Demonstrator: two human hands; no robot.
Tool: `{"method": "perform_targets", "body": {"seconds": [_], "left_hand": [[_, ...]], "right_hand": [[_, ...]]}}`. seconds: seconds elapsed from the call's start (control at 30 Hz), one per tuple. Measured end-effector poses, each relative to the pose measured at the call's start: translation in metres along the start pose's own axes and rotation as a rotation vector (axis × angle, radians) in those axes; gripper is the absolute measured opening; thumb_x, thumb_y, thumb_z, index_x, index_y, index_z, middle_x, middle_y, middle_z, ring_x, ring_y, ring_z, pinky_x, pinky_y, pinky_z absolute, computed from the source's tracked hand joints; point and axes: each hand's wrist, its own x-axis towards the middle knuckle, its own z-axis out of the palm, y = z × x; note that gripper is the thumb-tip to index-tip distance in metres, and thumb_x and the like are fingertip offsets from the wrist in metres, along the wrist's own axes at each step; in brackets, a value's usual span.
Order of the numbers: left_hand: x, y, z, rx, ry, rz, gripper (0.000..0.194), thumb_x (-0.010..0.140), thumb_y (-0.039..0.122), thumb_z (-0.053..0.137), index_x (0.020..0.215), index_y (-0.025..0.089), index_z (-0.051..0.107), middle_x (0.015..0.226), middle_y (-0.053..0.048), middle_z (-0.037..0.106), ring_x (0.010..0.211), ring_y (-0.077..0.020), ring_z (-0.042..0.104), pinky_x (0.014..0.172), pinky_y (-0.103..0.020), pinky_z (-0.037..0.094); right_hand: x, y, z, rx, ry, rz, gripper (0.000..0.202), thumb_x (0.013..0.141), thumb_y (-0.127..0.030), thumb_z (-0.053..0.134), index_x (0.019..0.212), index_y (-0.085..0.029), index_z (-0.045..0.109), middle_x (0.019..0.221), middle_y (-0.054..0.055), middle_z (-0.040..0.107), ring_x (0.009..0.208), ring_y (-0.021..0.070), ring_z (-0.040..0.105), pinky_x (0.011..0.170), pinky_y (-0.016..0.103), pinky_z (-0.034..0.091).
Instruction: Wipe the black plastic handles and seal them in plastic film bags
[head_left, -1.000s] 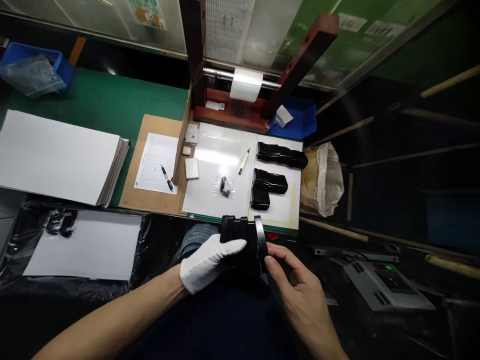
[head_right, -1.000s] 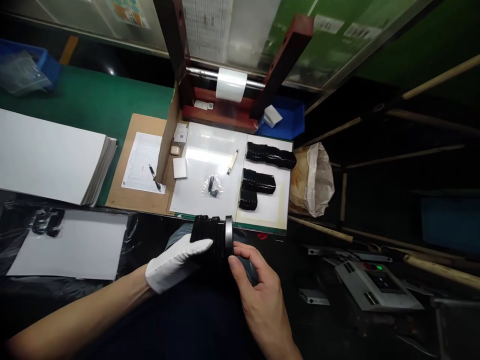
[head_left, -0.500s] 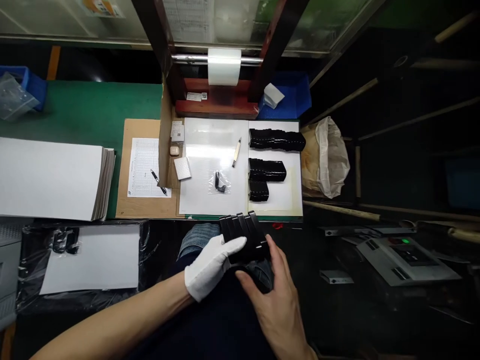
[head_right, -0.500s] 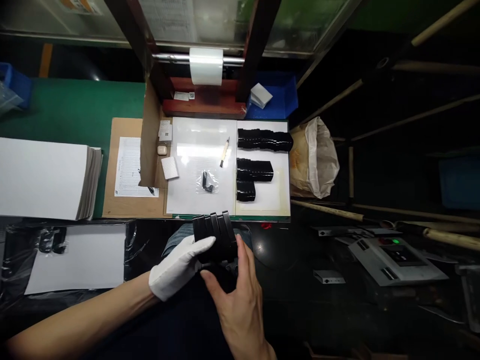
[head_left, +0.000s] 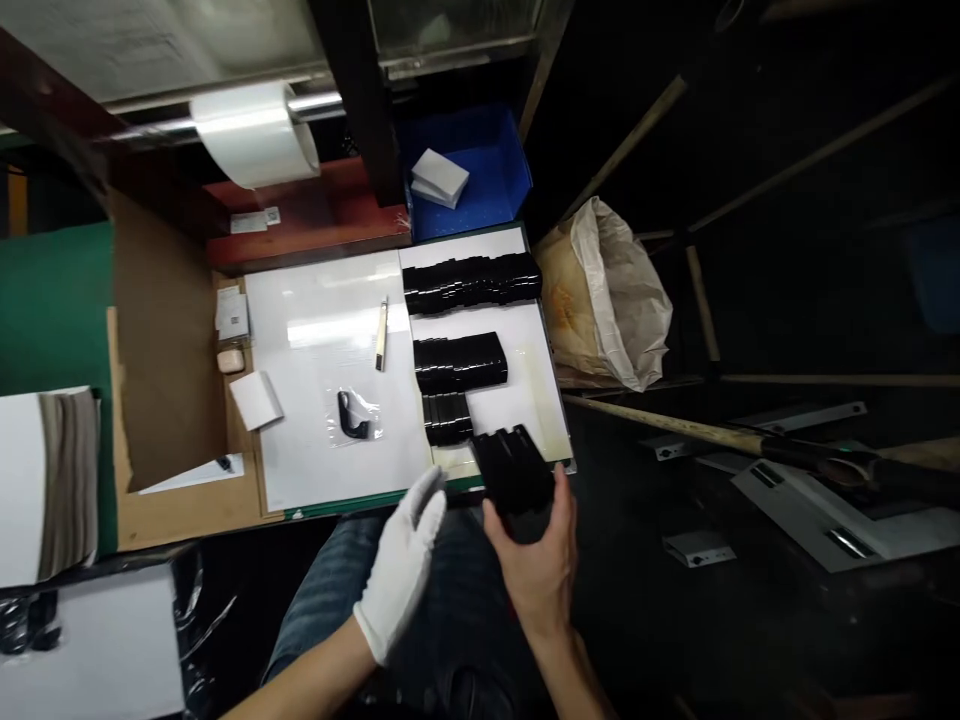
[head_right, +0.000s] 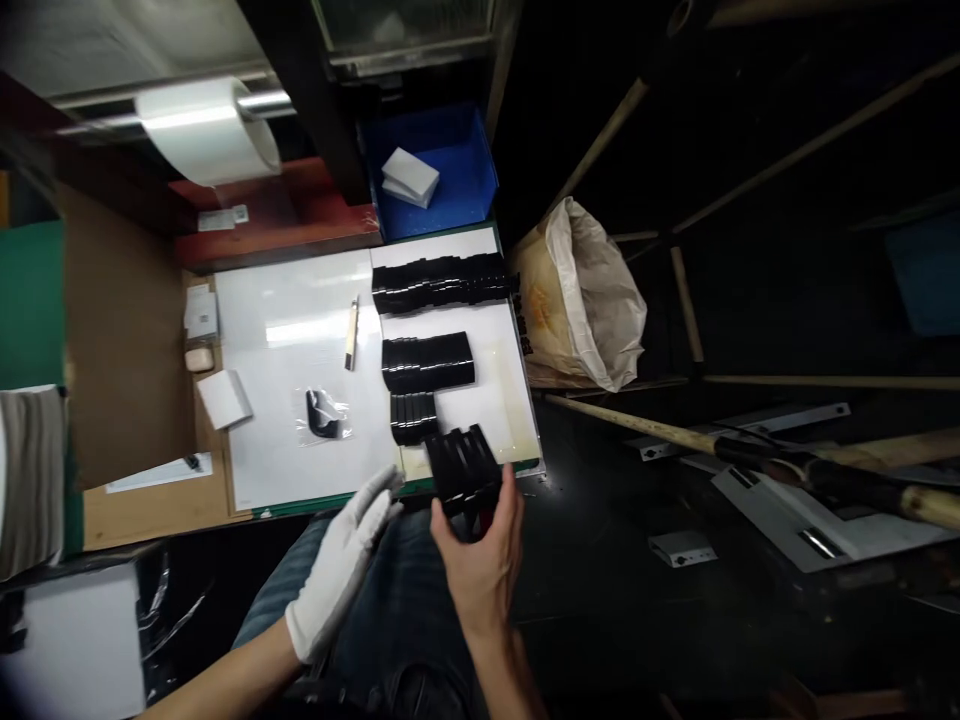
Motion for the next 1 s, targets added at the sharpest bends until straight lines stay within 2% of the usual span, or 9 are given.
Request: {"method": "perform_targets", "body": {"seconds": [0.13, 0.23, 0.43, 0.6, 0.7, 0.77, 0.83, 0.9, 1.0], "left_hand": [[0.055, -0.012, 0.009, 0.140, 0.172, 0.055, 0.059, 0.097, 0.048, 0.057, 0.148, 0.020, 0.044, 0.160, -0.011, 0.041, 0.148, -0.0255, 0.036, 0.125, -0.041, 0.025], [0.084, -0.018, 0.017, 0.205, 0.190, 0.060, 0.061, 0.098, 0.046, 0.056, 0.151, 0.020, 0.040, 0.158, -0.011, 0.043, 0.145, -0.0252, 0.041, 0.123, -0.040, 0.031], [0.102, -0.037, 0.029, 0.307, 0.208, 0.043, 0.061, 0.101, 0.046, 0.052, 0.155, 0.028, 0.031, 0.150, -0.007, 0.051, 0.140, -0.0233, 0.046, 0.120, -0.039, 0.035], [0.097, -0.059, 0.014, 0.498, 0.206, 0.093, 0.057, 0.102, 0.045, 0.049, 0.155, 0.031, 0.031, 0.153, -0.007, 0.048, 0.137, -0.0270, 0.050, 0.113, -0.044, 0.044], [0.086, -0.076, -0.019, 0.692, 0.181, 0.220, 0.054, 0.102, 0.036, 0.047, 0.154, 0.030, 0.032, 0.154, -0.009, 0.047, 0.135, -0.0283, 0.053, 0.110, -0.048, 0.049], [0.077, -0.087, -0.056, 0.877, 0.179, 0.353, 0.051, 0.102, 0.030, 0.048, 0.152, 0.027, 0.037, 0.147, -0.012, 0.054, 0.130, -0.0293, 0.057, 0.105, -0.049, 0.052], [0.074, -0.097, -0.103, 1.081, 0.198, 0.547, 0.046, 0.100, 0.025, 0.051, 0.145, 0.022, 0.045, 0.130, -0.015, 0.064, 0.116, -0.0290, 0.065, 0.096, -0.046, 0.057], [0.078, -0.102, -0.154, 1.255, 0.203, 0.749, 0.037, 0.098, 0.019, 0.052, 0.135, 0.016, 0.053, 0.112, -0.014, 0.069, 0.098, -0.0265, 0.070, 0.084, -0.041, 0.061], [0.099, -0.102, -0.219, 1.400, 0.192, 0.906, 0.027, 0.095, 0.014, 0.052, 0.121, 0.017, 0.058, 0.094, -0.010, 0.071, 0.081, -0.0239, 0.070, 0.072, -0.036, 0.060]], "right_hand": [[0.055, 0.059, 0.039, -0.010, -0.029, 0.012, 0.092, 0.084, -0.052, 0.073, 0.155, -0.012, 0.031, 0.142, 0.024, 0.051, 0.132, 0.0385, 0.052, 0.104, 0.054, 0.049], [0.070, 0.080, 0.071, 0.011, -0.074, -0.006, 0.093, 0.084, -0.055, 0.074, 0.156, -0.014, 0.031, 0.143, 0.023, 0.052, 0.133, 0.0374, 0.050, 0.108, 0.054, 0.046], [0.062, 0.080, 0.106, 0.087, -0.090, 0.003, 0.100, 0.084, -0.060, 0.072, 0.159, -0.019, 0.021, 0.145, 0.020, 0.052, 0.137, 0.0339, 0.048, 0.111, 0.054, 0.044], [0.060, 0.070, 0.116, 0.119, -0.055, 0.075, 0.094, 0.086, -0.055, 0.072, 0.159, -0.021, 0.024, 0.150, 0.019, 0.048, 0.141, 0.0340, 0.044, 0.114, 0.055, 0.041], [0.062, 0.064, 0.111, 0.147, -0.096, 0.115, 0.096, 0.088, -0.057, 0.069, 0.160, -0.022, 0.017, 0.157, 0.019, 0.038, 0.147, 0.0351, 0.035, 0.117, 0.058, 0.036], [0.050, 0.063, 0.099, 0.134, -0.081, 0.110, 0.092, 0.092, -0.055, 0.065, 0.161, -0.021, 0.016, 0.162, 0.018, 0.031, 0.150, 0.0370, 0.029, 0.119, 0.063, 0.030], [0.020, 0.068, 0.085, 0.084, -0.007, 0.053, 0.077, 0.096, -0.046, 0.061, 0.159, -0.022, 0.024, 0.160, 0.017, 0.034, 0.148, 0.0382, 0.031, 0.118, 0.067, 0.028], [-0.024, 0.081, 0.079, 0.009, 0.029, -0.016, 0.061, 0.097, -0.034, 0.059, 0.153, -0.024, 0.037, 0.149, 0.017, 0.048, 0.141, 0.0387, 0.042, 0.112, 0.068, 0.036], [-0.083, 0.107, 0.097, -0.067, -0.079, 0.129, 0.038, 0.098, -0.044, 0.055, 0.130, -0.023, 0.060, 0.122, 0.018, 0.065, 0.116, 0.0385, 0.061, 0.095, 0.060, 0.051]]}}
